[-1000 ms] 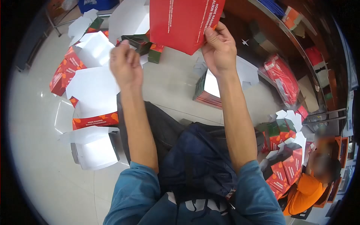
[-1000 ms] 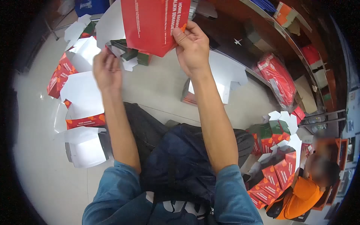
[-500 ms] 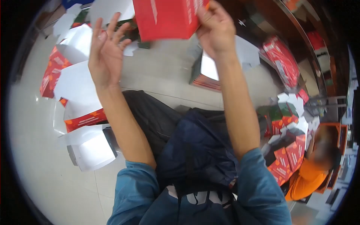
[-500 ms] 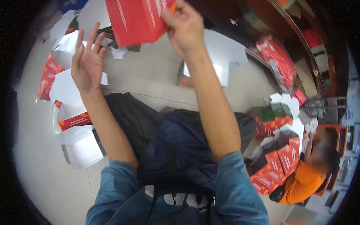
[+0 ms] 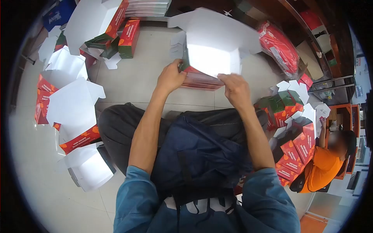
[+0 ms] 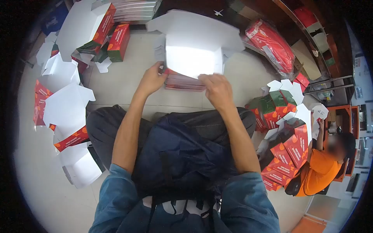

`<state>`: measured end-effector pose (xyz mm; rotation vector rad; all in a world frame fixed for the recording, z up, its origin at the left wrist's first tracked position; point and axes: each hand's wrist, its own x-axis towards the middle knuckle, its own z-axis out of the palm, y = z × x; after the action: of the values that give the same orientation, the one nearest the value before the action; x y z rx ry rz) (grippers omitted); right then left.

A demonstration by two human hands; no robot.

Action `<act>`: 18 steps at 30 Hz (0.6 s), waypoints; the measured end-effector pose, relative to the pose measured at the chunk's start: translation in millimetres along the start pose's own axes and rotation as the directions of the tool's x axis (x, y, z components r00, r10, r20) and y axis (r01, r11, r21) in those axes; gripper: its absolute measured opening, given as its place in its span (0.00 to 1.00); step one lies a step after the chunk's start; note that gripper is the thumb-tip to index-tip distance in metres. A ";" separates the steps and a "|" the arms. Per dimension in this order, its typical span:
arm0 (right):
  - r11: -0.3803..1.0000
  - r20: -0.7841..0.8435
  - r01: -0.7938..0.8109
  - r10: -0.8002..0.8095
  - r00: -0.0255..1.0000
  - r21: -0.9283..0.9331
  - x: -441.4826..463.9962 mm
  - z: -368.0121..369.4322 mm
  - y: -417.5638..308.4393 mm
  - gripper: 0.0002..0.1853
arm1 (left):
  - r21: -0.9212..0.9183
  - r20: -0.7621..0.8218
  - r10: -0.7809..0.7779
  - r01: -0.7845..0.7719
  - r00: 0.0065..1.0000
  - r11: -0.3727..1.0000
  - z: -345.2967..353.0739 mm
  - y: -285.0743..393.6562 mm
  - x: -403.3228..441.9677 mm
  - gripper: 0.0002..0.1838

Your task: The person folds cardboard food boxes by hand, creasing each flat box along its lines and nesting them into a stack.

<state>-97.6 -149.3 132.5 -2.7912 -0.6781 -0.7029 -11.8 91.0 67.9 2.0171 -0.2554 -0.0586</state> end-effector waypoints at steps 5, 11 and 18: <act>0.987 0.120 -0.152 0.157 0.980 -0.049 -8.1 12.9 5.4 0.16 | -0.165 0.056 -0.105 0.113 0.993 0.980 -3.1 3.3 0.0 0.25; 0.978 0.230 -0.118 0.156 0.961 -0.171 2.4 -0.7 3.7 0.15 | -0.204 0.025 -0.137 0.139 0.990 0.969 -4.5 4.0 1.5 0.18; 0.984 0.316 -0.166 0.140 0.938 0.057 21.8 -9.2 -10.8 0.13 | -0.039 -0.024 -0.095 0.095 0.995 0.995 -4.4 12.5 -1.7 0.12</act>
<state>-89.3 -134.0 151.9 -2.8646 -0.5159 -0.1999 -14.7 89.8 80.9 1.9907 -0.1408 -0.0964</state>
